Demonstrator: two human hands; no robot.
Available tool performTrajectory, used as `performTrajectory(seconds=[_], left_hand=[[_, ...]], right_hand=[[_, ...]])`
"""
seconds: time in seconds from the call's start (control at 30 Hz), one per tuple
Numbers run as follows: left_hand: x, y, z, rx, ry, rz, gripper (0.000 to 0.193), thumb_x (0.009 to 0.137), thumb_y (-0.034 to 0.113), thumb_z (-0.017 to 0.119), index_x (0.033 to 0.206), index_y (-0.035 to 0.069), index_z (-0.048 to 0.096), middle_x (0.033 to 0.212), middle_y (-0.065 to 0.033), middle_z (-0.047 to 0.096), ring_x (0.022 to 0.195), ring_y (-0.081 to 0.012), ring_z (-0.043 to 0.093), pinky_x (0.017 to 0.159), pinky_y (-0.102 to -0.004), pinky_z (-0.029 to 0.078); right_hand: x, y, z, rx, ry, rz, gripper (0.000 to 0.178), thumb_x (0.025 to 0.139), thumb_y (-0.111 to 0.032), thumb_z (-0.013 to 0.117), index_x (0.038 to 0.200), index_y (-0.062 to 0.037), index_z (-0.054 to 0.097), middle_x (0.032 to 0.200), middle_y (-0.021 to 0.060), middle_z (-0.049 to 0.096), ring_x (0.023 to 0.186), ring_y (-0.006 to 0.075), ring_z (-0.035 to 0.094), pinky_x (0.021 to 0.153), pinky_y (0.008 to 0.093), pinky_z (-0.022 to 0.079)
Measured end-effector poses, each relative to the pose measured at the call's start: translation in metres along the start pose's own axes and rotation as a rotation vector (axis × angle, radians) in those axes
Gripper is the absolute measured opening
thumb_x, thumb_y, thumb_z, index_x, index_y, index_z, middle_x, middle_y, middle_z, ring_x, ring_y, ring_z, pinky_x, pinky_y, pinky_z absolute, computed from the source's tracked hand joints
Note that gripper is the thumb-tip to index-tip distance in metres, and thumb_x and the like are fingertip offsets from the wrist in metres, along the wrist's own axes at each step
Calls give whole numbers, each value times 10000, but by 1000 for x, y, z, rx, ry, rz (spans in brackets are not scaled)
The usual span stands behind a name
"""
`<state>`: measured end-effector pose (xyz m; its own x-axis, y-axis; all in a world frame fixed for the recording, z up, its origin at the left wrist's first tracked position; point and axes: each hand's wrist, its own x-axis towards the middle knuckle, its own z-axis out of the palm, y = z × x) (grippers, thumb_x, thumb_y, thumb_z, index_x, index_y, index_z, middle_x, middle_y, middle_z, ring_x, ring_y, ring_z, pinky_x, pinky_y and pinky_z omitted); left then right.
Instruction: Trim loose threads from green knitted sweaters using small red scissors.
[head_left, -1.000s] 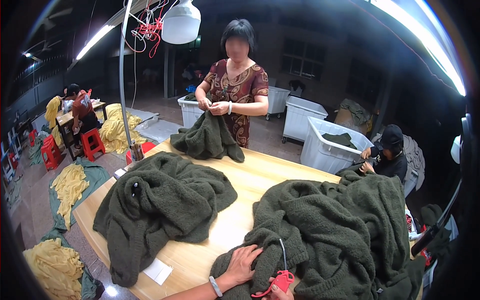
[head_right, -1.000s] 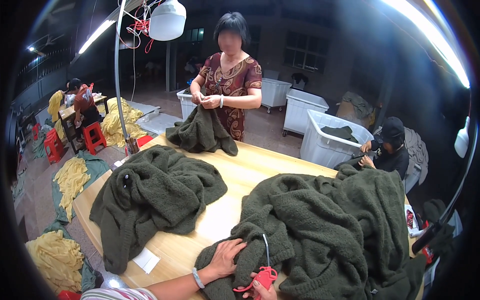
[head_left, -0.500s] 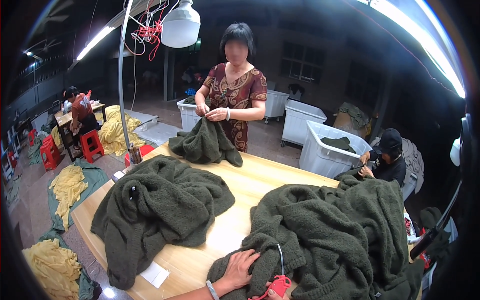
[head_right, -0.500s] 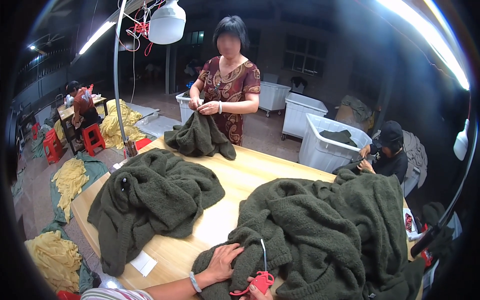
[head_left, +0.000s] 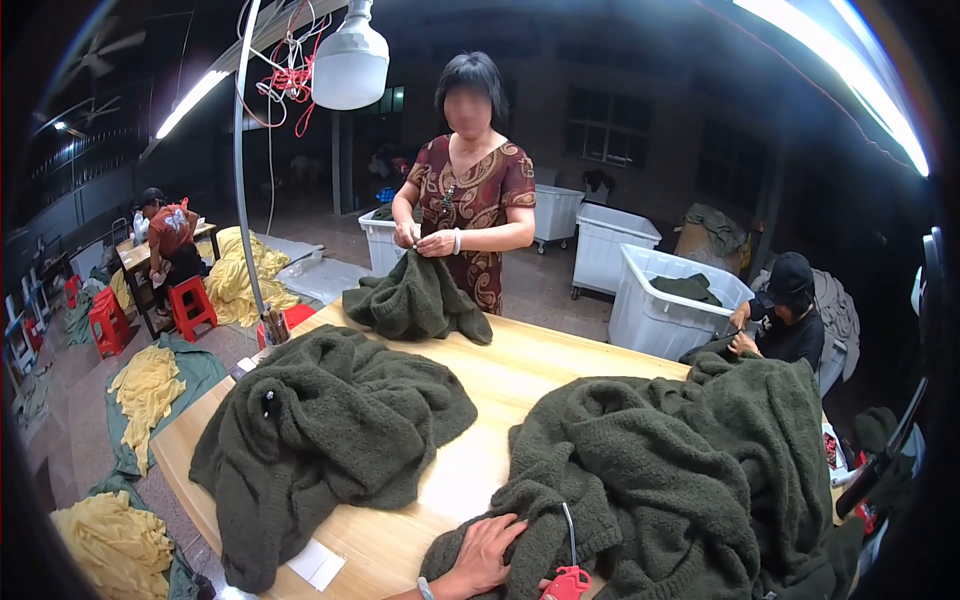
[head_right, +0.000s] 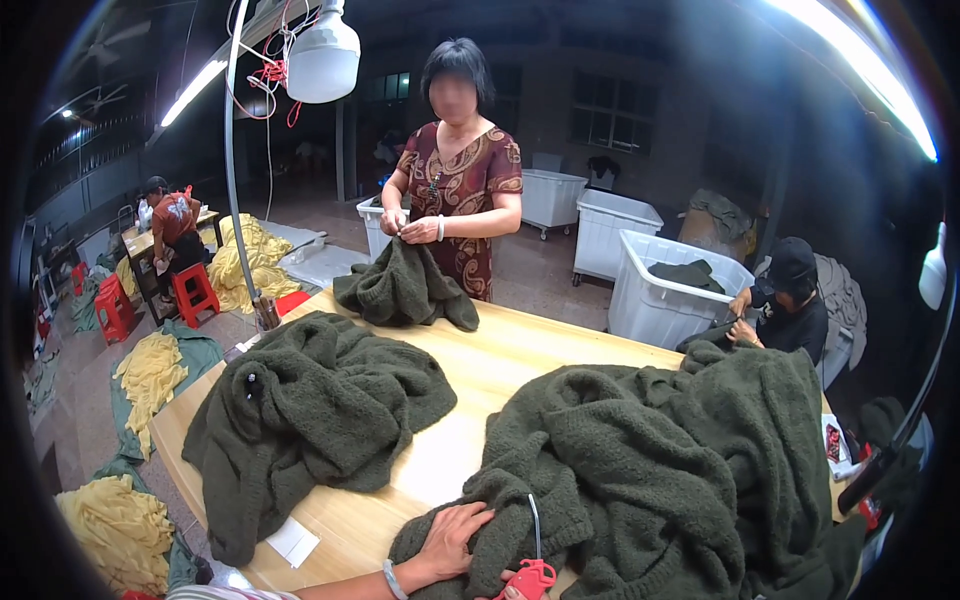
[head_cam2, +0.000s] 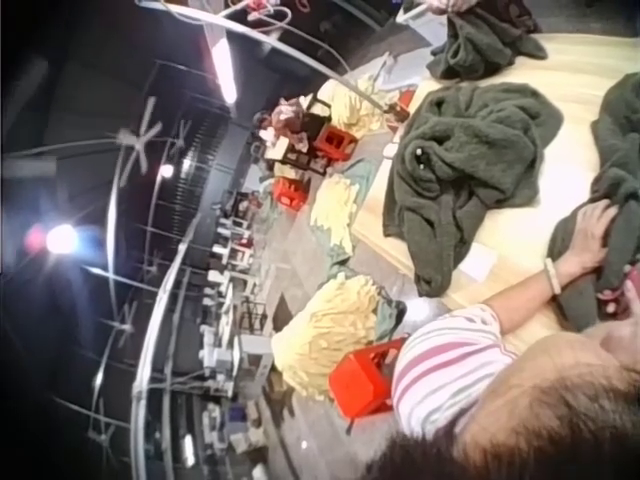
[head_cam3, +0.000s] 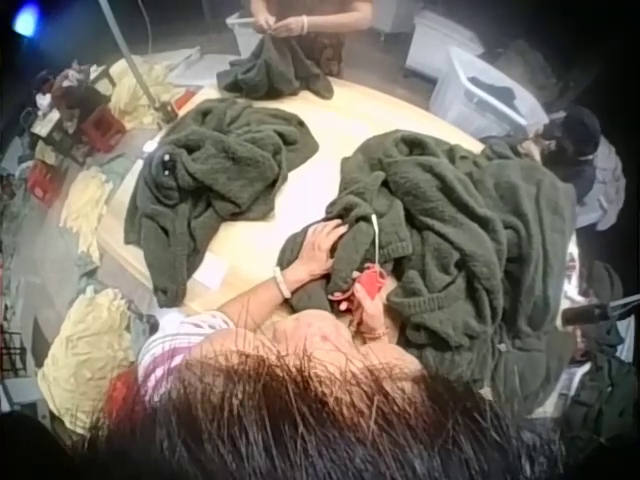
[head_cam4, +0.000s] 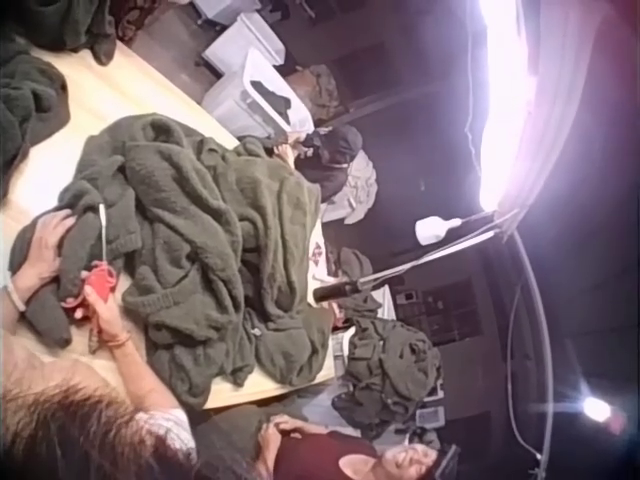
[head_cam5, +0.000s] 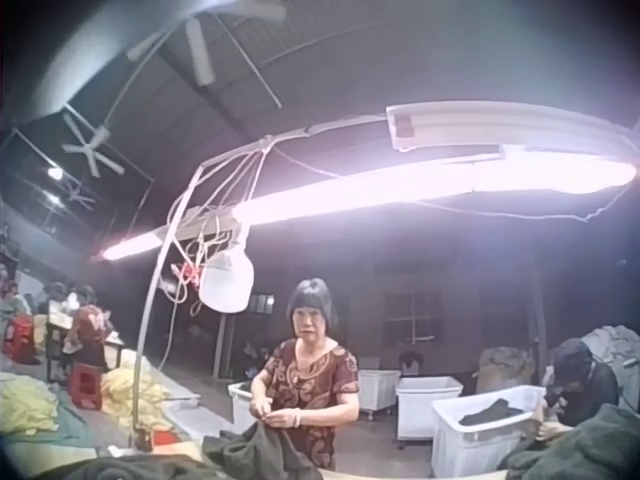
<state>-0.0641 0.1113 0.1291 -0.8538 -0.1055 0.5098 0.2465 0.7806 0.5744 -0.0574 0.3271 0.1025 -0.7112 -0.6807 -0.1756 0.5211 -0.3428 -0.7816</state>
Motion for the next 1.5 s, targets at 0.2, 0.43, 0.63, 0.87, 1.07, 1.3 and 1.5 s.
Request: performTrajectory(seconds=[0.2,0.43,0.63,0.87,1.07,1.3,1.5], left_hand=[[2,9,-10,-10,-11,-22,601,668,49,666,1255,49,536,1292,-160,523,1206,-319,490,1020,-416,343],[12,6,7,-20,39,93,552,611,51,631,1161,43,582,1213,-174,576,1131,-357,539,969,-439,400],[-1,-16,9,47,68,51,540,717,265,716,1174,23,560,1218,-180,565,1133,-344,532,978,-436,367],[-5,-4,4,25,19,24,538,734,281,707,1182,23,558,1234,-176,554,1140,-345,523,989,-436,358],[4,-2,5,-4,9,29,568,695,210,721,1204,25,548,1245,-185,537,1161,-360,501,1007,-448,338],[4,-6,5,21,23,32,534,723,202,709,1196,15,548,1235,-199,544,1148,-368,513,998,-457,348],[3,-4,3,15,14,30,532,728,211,712,1194,10,550,1237,-203,546,1143,-370,517,997,-459,350]], right_hand=[[0,4,5,-50,58,70,531,964,-164,558,1427,-122,301,1180,96,578,671,203,644,555,267,531],[-3,-19,18,25,32,-29,439,953,-145,555,1339,-15,392,1068,160,609,788,270,687,572,288,558],[0,-17,32,30,69,-53,418,947,-200,588,1315,-35,475,924,113,678,719,218,696,538,251,538],[-8,-12,34,25,118,-32,420,947,-202,587,1315,-34,472,916,126,688,697,210,690,524,244,528],[-2,-10,16,8,-34,-7,459,988,-231,527,1380,-26,407,1050,56,600,927,166,668,682,224,561],[4,-7,11,48,-71,13,452,991,-214,522,1383,-22,404,1050,42,586,964,197,663,687,235,567],[0,-9,13,56,-67,41,460,990,-230,524,1384,-25,405,1081,62,601,958,189,664,679,235,565]])
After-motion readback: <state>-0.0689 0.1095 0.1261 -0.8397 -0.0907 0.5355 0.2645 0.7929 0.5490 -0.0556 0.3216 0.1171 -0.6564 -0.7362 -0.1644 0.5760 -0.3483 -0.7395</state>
